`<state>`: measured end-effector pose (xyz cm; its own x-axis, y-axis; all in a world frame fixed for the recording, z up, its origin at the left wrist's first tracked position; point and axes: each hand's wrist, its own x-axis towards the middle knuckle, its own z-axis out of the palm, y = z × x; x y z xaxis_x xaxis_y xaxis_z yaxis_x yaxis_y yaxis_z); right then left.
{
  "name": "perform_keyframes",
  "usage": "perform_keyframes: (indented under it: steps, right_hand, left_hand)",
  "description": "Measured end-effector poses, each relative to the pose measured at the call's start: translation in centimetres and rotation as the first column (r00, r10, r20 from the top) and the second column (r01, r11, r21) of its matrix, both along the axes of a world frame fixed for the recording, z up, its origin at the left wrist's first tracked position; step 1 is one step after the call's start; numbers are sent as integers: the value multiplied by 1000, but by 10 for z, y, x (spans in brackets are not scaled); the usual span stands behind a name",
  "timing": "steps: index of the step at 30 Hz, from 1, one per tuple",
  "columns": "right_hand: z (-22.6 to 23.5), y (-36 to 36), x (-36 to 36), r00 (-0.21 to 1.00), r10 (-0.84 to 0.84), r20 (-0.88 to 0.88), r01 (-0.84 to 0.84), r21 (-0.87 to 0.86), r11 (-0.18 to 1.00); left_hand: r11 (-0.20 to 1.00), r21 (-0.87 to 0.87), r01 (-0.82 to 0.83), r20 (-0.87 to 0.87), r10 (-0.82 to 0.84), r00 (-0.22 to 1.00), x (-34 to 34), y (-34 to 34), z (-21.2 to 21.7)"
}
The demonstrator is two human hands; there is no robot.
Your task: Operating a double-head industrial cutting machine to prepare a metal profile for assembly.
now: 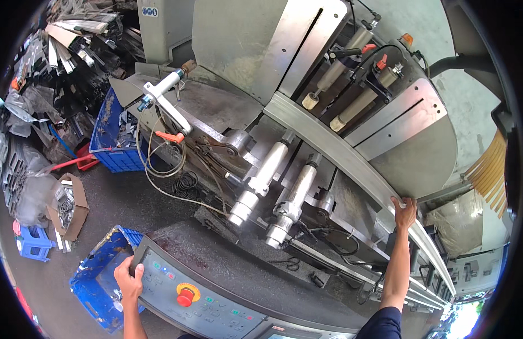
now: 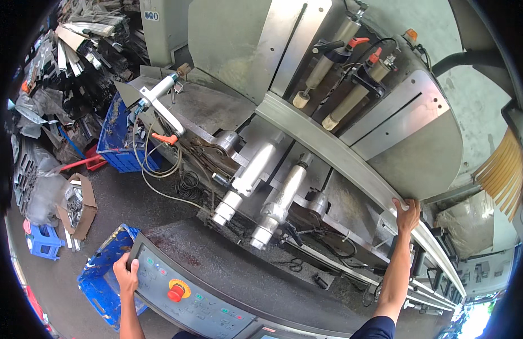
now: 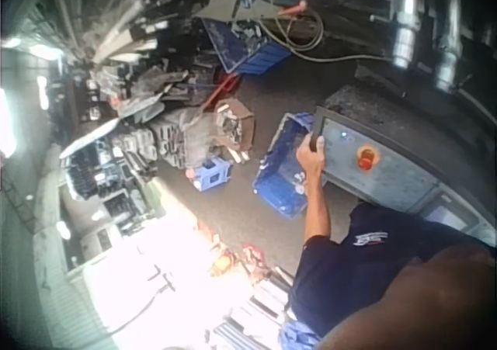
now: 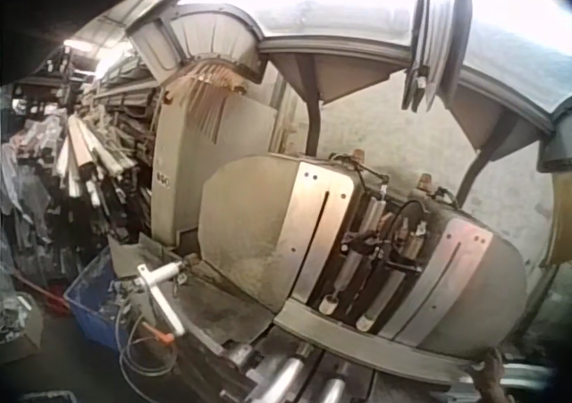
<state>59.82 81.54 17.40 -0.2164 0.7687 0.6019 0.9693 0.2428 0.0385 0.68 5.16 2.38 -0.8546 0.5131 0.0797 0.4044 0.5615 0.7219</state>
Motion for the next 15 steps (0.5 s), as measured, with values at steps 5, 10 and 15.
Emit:
perform_keyframes:
  steps: [5, 10, 15]
  right_hand:
    - [1, -1, -7, 1000, -23, -4, 22, -54, 998]
    - [3, -2, -10, 999, -41, 18, 42, -58, 997]
    - [9, -11, -21, 995, -98, 28, 101, -135, 986]
  left_hand:
    - [999, 43, 4, 53, -7, 999, -7, -2, -1]
    - [999, 46, -3, 67, 0, 998, -6, 2, 3]
    - [999, 49, 8, 36, -10, 999, -5, 0, 3]
